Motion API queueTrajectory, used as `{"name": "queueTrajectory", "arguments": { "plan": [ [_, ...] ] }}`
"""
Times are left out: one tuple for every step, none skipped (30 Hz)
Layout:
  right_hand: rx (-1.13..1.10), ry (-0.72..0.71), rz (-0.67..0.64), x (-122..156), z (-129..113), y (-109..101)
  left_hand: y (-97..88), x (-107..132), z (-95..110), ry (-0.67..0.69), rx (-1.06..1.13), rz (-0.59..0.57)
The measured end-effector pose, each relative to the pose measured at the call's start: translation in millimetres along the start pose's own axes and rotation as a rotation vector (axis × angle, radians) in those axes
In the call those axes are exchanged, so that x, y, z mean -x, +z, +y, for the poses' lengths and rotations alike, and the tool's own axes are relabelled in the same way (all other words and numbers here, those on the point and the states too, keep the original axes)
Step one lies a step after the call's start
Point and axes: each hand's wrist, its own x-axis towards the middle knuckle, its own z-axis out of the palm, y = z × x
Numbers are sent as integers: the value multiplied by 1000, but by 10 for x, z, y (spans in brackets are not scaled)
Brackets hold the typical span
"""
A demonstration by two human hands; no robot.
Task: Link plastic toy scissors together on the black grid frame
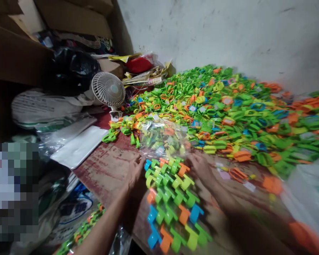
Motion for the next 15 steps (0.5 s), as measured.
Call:
{"name": "queueTrajectory", "arguments": {
  "plan": [
    [11, -14, 12, 62, -30, -7, 27, 62, -17, 22, -8, 7],
    [32, -42, 23, 129, -54, -14, 53, 120, -30, 41, -19, 15],
    [66, -84, 32, 202, -67, -21, 72, 177, -40, 56, -34, 24],
    [114, -136, 38, 279, -67, -29, 82, 233, -46, 70, -55, 34],
    [173, -196, 42, 359, -53, -37, 79, 289, -52, 85, -82, 48],
    [233, -262, 50, 440, -25, -46, 62, 345, -60, 101, -117, 60],
    [285, -330, 65, 520, 16, -55, 32, 401, -74, 119, -158, 73],
    [321, -400, 89, 595, 67, -66, -8, 457, -95, 140, -204, 86],
    [346, -475, 119, 663, 123, -75, -53, 511, -125, 160, -252, 100],
    [361, -554, 146, 719, 180, -83, -97, 564, -162, 180, -300, 117],
    [372, -617, 159, 763, 237, -87, -138, 615, -203, 198, -345, 136],
    [386, -658, 157, 790, 288, -85, -169, 663, -245, 210, -387, 153],
    [403, -676, 141, 799, 334, -76, -190, 707, -283, 217, -425, 164],
    [419, -664, 117, 792, 371, -61, -199, 745, -313, 217, -461, 167],
    [434, -633, 90, 769, 400, -39, -197, 776, -332, 214, -496, 161]
  ]
}}
